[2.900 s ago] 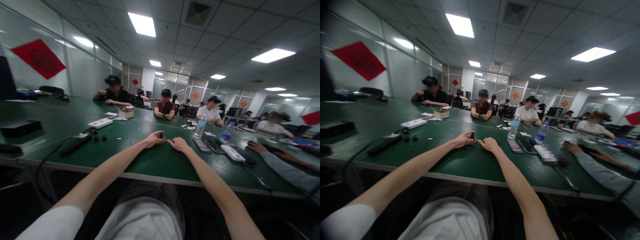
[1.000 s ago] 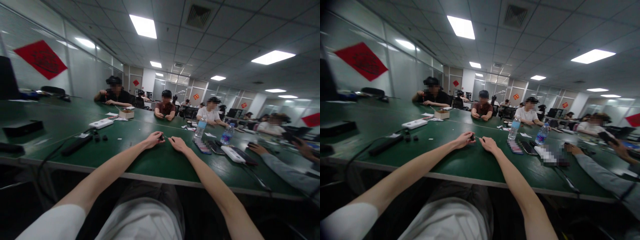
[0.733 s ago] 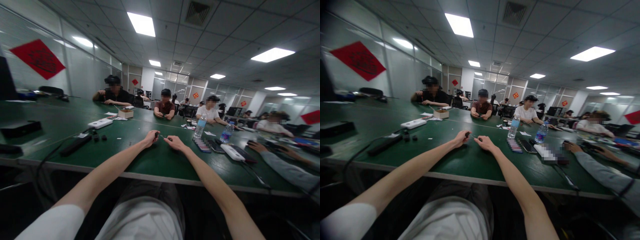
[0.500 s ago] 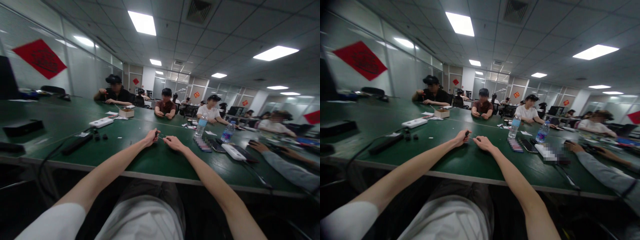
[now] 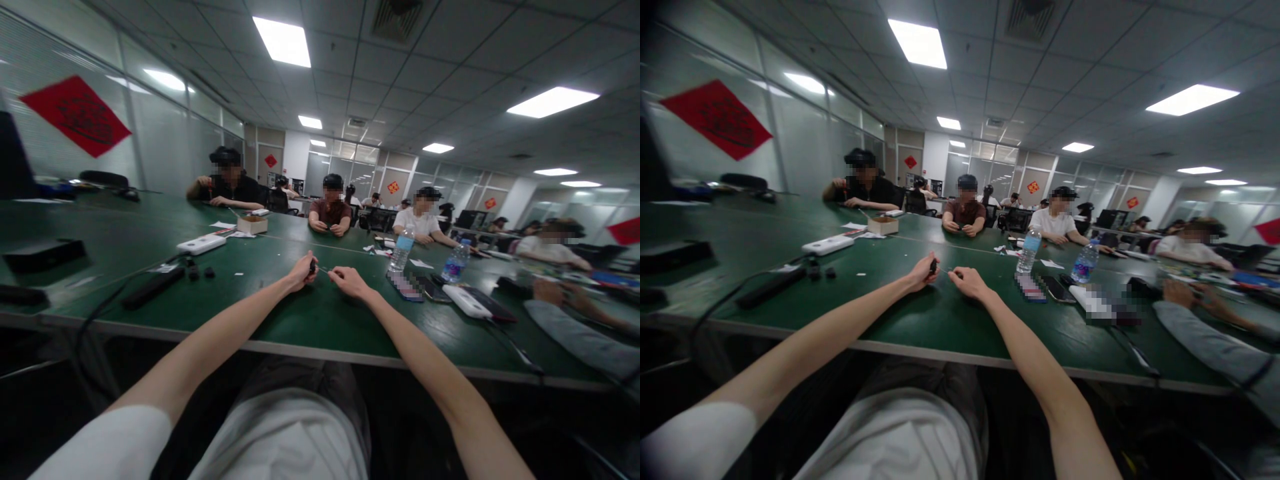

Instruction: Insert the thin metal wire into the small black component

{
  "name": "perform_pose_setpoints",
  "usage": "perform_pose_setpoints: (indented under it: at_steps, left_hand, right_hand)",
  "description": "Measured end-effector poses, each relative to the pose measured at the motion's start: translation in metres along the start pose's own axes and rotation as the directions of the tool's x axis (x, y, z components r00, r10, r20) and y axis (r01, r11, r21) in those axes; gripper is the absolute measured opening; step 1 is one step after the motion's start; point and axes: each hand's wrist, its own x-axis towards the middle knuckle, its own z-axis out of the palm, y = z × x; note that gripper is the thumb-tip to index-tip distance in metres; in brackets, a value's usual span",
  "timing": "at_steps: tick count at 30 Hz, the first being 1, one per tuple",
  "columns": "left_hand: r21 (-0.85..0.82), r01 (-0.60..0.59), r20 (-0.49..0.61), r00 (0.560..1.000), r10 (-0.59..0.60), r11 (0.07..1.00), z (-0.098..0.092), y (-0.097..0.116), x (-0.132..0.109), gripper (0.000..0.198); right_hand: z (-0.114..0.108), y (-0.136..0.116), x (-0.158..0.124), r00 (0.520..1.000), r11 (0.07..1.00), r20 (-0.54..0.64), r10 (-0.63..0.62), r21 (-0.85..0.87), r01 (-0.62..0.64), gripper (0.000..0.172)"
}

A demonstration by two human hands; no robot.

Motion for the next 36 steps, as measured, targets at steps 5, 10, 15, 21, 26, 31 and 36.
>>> perform_pose_setpoints:
  at_steps: [5,10,15,21,26,31,36]
  left_hand:
    - [0.039,-0.016,-0.018,1.000,0.016,0.999,0.001,0.002,-0.001,0.045]
    - [0.098,-0.039,-0.046,0.998,0.043,0.994,0.001,0.000,0.001,0.048]
    - [0.178,-0.073,-0.109,0.990,0.093,0.981,-0.001,-0.003,0.004,0.045]
    - [0.236,-0.113,-0.175,0.972,0.157,0.965,-0.004,-0.003,0.004,0.045]
    - [0.261,-0.141,-0.195,0.961,0.195,0.955,-0.003,-0.004,0.005,0.043]
    - [0.273,-0.144,-0.233,0.949,0.211,0.951,-0.002,-0.006,0.006,0.039]
    - [0.283,-0.141,-0.267,0.939,0.219,0.949,-0.002,-0.006,0.006,0.035]
  right_hand:
    - [-0.001,-0.005,-0.001,0.999,0.999,0.028,0.033,-0.007,-0.033,0.034]
    - [-0.002,-0.004,-0.001,0.999,1.000,0.046,0.017,-0.019,-0.017,0.035]
    - [0.000,-0.001,0.000,0.998,0.999,0.058,-0.019,-0.043,0.022,0.036]
    - [0.006,-0.008,0.001,0.999,0.999,0.045,0.007,-0.045,-0.005,0.036]
    - [0.010,-0.016,0.002,0.999,0.999,0.046,0.001,-0.036,0.000,0.031]
    - [0.014,-0.020,0.004,0.997,0.998,0.048,0.060,-0.001,-0.060,0.032]
    - [0.024,-0.024,0.005,0.987,0.986,0.026,0.161,0.039,-0.162,0.033]
